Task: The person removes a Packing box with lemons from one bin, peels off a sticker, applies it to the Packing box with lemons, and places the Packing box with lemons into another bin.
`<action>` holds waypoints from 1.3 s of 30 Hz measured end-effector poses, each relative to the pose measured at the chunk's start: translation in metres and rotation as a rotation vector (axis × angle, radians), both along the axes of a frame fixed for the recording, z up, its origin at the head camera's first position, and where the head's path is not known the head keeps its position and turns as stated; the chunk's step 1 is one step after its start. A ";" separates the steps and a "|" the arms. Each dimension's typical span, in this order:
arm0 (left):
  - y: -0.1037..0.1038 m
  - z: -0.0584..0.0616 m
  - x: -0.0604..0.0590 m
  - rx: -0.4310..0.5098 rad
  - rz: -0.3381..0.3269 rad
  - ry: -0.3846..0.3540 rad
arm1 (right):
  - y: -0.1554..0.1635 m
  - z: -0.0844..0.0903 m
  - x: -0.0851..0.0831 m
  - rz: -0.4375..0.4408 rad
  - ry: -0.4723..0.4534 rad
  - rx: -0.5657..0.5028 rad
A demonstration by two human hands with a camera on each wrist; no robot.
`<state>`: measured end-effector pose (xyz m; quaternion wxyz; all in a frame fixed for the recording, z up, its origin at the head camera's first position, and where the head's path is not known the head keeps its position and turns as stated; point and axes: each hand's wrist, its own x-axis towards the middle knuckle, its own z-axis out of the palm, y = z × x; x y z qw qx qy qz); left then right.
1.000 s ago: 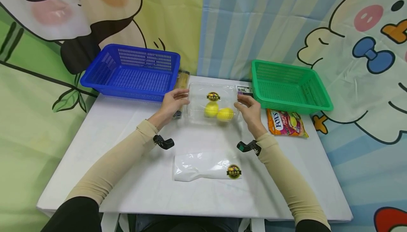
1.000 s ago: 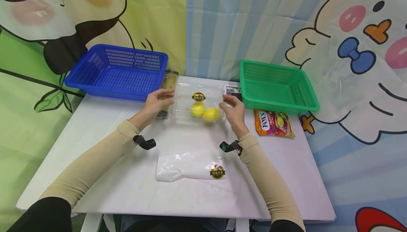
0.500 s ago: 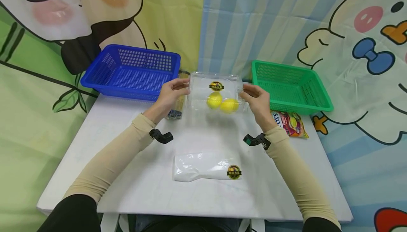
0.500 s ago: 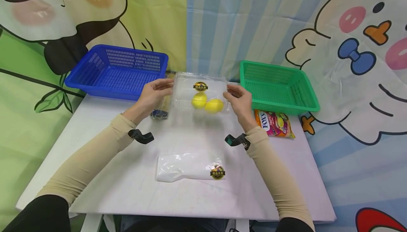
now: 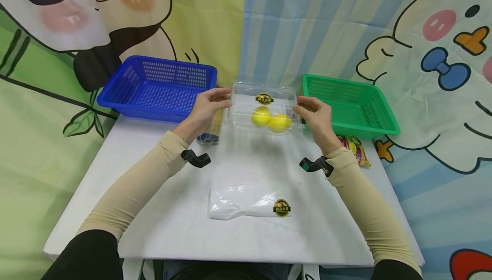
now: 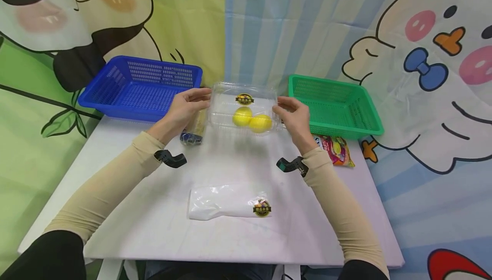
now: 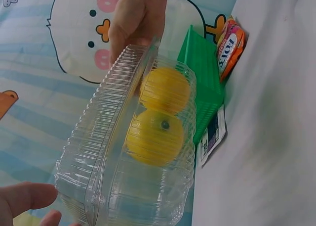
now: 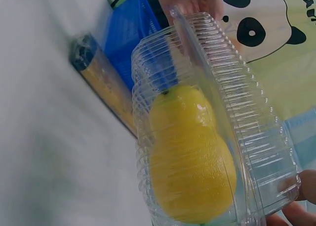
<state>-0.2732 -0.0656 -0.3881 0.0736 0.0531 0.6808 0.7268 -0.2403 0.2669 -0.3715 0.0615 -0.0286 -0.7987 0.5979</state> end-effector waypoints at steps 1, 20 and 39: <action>0.001 0.001 -0.001 0.007 -0.006 -0.003 | 0.002 0.000 0.000 0.003 -0.003 -0.002; 0.066 0.021 -0.026 0.052 -0.181 0.017 | 0.068 0.014 -0.013 -0.080 -0.034 -0.069; 0.158 0.019 -0.079 0.143 -0.317 0.001 | 0.151 0.024 -0.038 -0.205 -0.022 -0.256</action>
